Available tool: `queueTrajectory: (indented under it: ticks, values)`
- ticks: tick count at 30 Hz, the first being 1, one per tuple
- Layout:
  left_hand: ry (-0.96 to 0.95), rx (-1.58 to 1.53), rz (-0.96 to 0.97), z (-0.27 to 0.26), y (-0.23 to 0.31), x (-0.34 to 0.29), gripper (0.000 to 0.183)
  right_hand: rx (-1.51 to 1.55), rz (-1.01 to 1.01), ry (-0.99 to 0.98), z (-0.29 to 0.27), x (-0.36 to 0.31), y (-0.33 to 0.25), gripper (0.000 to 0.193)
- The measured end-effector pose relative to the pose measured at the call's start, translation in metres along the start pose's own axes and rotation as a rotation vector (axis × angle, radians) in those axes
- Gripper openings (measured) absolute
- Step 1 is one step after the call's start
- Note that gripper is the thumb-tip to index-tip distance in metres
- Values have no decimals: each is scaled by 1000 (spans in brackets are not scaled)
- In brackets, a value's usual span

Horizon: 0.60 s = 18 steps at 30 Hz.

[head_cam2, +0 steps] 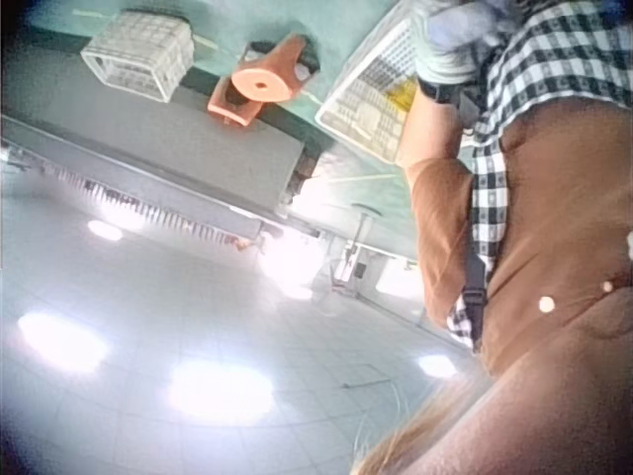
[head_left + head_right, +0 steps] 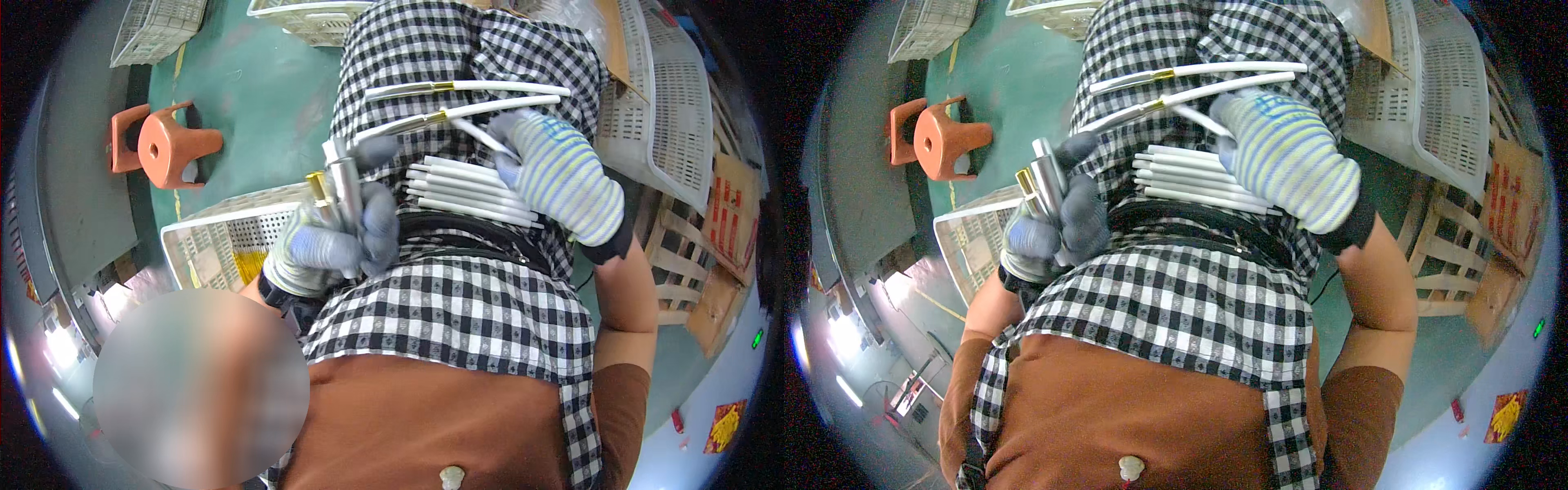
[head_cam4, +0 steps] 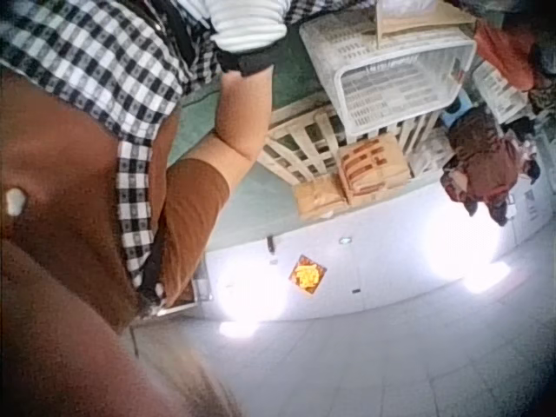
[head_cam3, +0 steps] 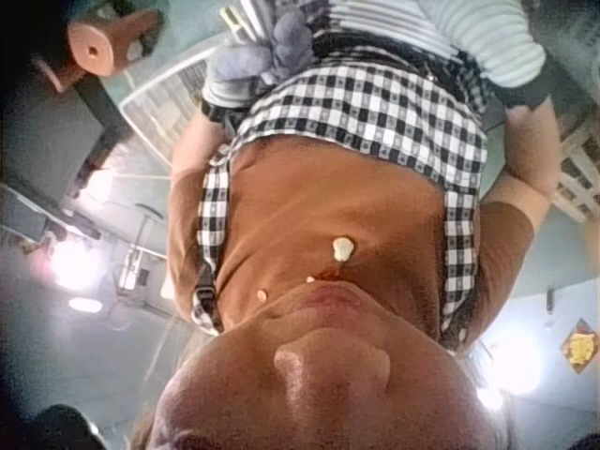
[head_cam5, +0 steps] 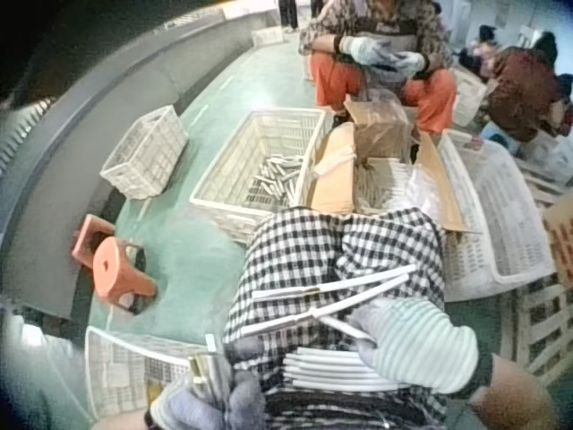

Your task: Assembling small gold and white tubular components by hand in a factory setting.

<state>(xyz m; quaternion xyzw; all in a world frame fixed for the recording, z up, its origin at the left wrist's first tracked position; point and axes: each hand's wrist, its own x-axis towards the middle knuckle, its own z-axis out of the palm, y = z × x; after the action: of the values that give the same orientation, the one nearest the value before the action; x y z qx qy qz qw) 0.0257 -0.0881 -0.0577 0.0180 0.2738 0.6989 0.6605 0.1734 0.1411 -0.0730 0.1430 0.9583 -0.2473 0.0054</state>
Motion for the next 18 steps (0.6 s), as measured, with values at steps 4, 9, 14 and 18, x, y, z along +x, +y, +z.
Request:
queueTrajectory:
  ticks: [4, 9, 14, 18]
  values:
    - [45, -11, -247, -3, -4, -1, 85, 287, 80, -211, -23, -4, -9, 23]
    - [11, 138, -134, -10, -11, -5, 64, 784, -195, -12, -35, -18, 4, 12]
    - [-10, 247, -48, -5, -6, -1, 36, 884, 107, 182, -44, -36, -16, 14]
    - [233, 528, -91, 12, 20, 8, 40, 1123, 205, -57, -40, -39, -9, 39]
